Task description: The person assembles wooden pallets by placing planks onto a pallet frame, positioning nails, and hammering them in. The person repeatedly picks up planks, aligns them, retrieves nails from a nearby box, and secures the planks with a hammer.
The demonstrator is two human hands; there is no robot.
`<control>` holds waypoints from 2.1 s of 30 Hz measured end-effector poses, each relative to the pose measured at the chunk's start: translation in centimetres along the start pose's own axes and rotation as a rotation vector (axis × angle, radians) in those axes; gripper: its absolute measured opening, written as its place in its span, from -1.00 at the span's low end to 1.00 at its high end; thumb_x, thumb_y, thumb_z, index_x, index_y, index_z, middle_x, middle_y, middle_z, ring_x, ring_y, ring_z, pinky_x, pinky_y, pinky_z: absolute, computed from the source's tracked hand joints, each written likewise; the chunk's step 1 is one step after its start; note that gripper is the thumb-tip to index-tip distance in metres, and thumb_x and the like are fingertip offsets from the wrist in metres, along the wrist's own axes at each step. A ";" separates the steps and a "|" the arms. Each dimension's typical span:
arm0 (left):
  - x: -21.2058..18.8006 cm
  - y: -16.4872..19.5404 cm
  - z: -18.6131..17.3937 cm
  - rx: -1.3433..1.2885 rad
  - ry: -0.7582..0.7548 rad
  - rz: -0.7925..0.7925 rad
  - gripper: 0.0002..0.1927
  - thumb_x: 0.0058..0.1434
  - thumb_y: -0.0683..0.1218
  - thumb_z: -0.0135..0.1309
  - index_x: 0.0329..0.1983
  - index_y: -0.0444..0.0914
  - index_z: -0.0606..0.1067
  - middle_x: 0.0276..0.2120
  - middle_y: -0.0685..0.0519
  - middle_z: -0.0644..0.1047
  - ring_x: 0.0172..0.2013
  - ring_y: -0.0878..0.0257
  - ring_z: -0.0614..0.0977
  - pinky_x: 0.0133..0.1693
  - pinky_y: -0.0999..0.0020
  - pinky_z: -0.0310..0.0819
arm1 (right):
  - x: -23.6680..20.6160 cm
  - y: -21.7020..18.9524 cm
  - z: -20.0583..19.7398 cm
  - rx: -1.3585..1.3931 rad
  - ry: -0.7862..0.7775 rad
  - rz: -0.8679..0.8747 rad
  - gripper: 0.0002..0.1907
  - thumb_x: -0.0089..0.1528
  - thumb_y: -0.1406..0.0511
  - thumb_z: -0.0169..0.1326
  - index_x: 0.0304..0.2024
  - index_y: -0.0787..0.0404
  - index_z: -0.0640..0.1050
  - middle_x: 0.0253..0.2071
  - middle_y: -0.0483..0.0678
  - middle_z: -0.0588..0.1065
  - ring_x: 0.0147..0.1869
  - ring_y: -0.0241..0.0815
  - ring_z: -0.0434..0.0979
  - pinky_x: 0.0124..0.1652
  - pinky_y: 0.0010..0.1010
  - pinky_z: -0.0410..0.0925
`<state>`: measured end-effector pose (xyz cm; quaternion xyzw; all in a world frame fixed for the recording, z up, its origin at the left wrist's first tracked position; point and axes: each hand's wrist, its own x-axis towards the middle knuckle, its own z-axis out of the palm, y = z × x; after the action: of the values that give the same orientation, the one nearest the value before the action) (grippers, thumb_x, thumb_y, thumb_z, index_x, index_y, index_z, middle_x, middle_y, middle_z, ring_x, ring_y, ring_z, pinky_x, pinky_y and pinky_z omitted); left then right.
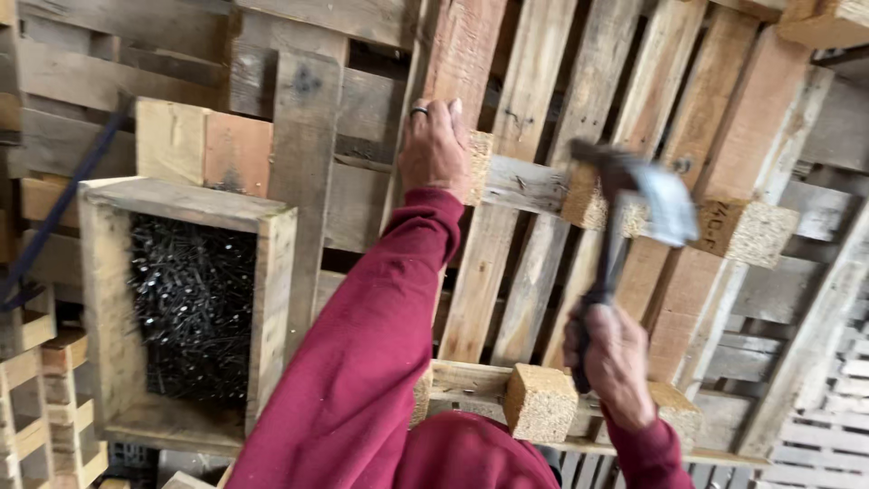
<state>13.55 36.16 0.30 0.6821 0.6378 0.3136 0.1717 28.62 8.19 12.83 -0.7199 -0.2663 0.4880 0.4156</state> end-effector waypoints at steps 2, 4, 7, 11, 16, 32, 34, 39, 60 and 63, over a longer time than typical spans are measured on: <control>0.0 -0.1 0.1 -0.047 -0.109 -0.131 -0.72 0.51 0.05 -0.20 -0.08 -0.21 0.43 -0.18 -0.08 0.56 -0.27 0.11 0.65 -0.38 0.24 0.64 | 0.0 -1.2 -0.3 0.067 -0.093 -0.338 -0.44 0.42 -0.13 -0.08 -0.12 0.24 0.50 -0.50 -0.16 0.45 -0.57 -0.36 0.44 -0.61 -0.48 0.39; -0.1 -0.1 0.2 -0.098 -0.139 -0.183 -0.73 0.50 0.03 -0.21 -0.03 -0.22 0.42 -0.21 -0.10 0.55 -0.34 0.13 0.65 -0.44 0.26 0.63 | 1.1 -2.0 -0.6 0.169 -0.126 -0.233 -0.52 0.43 -0.04 -0.01 -0.10 0.27 0.45 -0.45 -0.12 0.42 -0.52 -0.30 0.39 -0.57 -0.40 0.34; -0.3 0.0 0.2 -0.112 -0.080 -0.161 -0.75 0.50 0.02 -0.20 -0.04 -0.22 0.40 -0.23 -0.09 0.55 -0.34 0.13 0.64 -0.43 0.25 0.60 | 3.9 -2.3 -1.0 -0.484 -0.209 0.064 -0.54 0.38 -0.02 -0.13 -0.16 0.25 0.45 -0.59 -0.09 0.38 -0.65 -0.22 0.32 -0.65 -0.31 0.29; -0.4 0.1 -0.3 -0.123 -0.037 -0.144 -0.78 0.47 0.02 -0.15 -0.09 -0.21 0.42 -0.17 -0.06 0.54 -0.22 0.07 0.63 -0.31 0.14 0.59 | 5.1 -2.8 -1.8 -0.970 -0.271 0.209 -0.48 0.36 -0.06 -0.18 -0.26 0.25 0.50 -0.66 -0.08 0.34 -0.69 -0.22 0.33 -0.65 -0.30 0.31; 0.1 0.3 -0.6 -0.134 0.140 -0.119 -0.65 0.52 0.13 -0.16 -0.14 -0.22 0.44 -0.02 -0.07 0.52 -0.05 0.01 0.60 -0.14 0.08 0.60 | 1.9 -2.1 -0.3 -0.228 -0.083 -0.028 -0.40 0.31 -0.18 -0.06 -0.18 0.24 0.44 -0.51 -0.19 0.38 -0.53 -0.39 0.34 -0.55 -0.46 0.29; 2.0 0.9 -0.6 0.036 -0.244 -0.433 -0.47 0.45 0.18 -0.34 -0.24 -0.18 0.59 -0.40 -0.11 0.66 -0.34 -0.04 0.73 -0.31 0.03 0.61 | 0.2 7.1 1.0 0.038 -0.130 -0.008 -0.58 0.34 -0.01 0.01 -0.15 0.22 0.48 -0.51 -0.28 0.35 -0.50 -0.44 0.30 -0.52 -0.54 0.24; 2.0 1.0 -0.4 0.062 -0.252 -0.431 -0.48 0.43 0.18 -0.32 -0.25 -0.19 0.59 -0.41 -0.13 0.65 -0.35 -0.07 0.72 -0.33 0.01 0.60 | 0.8 7.3 1.5 -0.073 -0.106 0.125 -0.57 0.32 -0.03 0.01 -0.23 0.22 0.46 -0.59 -0.25 0.33 -0.57 -0.41 0.29 -0.58 -0.49 0.21; 1.6 1.2 -0.5 0.105 -0.154 -0.323 -0.46 0.47 0.16 -0.26 -0.38 -0.22 0.60 -0.43 -0.16 0.65 -0.38 -0.12 0.69 -0.33 -0.05 0.57 | 2.7 8.3 0.3 -0.543 -0.114 0.234 -0.45 0.30 -0.12 -0.06 -0.32 0.23 0.47 -0.70 -0.09 0.27 -0.64 -0.26 0.27 -0.60 -0.36 0.17; -0.5 2.9 -4.9 -0.811 0.240 -0.129 -0.74 0.45 -0.10 0.02 0.02 -0.38 0.56 -0.11 -0.12 0.68 -0.11 0.09 0.72 -0.05 0.26 0.63 | -5.2 5.4 -7.8 -1.093 0.247 -0.623 -0.57 0.21 0.17 0.26 0.08 0.24 0.59 -0.05 0.07 0.54 -0.04 -0.09 0.48 -0.10 -0.19 0.38; -7.7 3.0 -8.2 -0.752 0.168 0.044 -0.72 0.52 -0.14 -0.01 0.15 -0.43 0.52 -0.01 -0.08 0.65 -0.04 0.23 0.65 0.05 0.35 0.56 | -8.5 7.2 -10.7 -0.868 0.495 -0.473 -0.62 0.39 0.25 0.15 0.24 0.18 0.53 0.18 0.09 0.48 0.27 0.02 0.42 0.21 -0.15 0.32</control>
<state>10.64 26.92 6.69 0.5570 0.4755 0.5841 0.3500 35.08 -5.83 12.60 -0.8388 -0.4920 0.0429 0.2292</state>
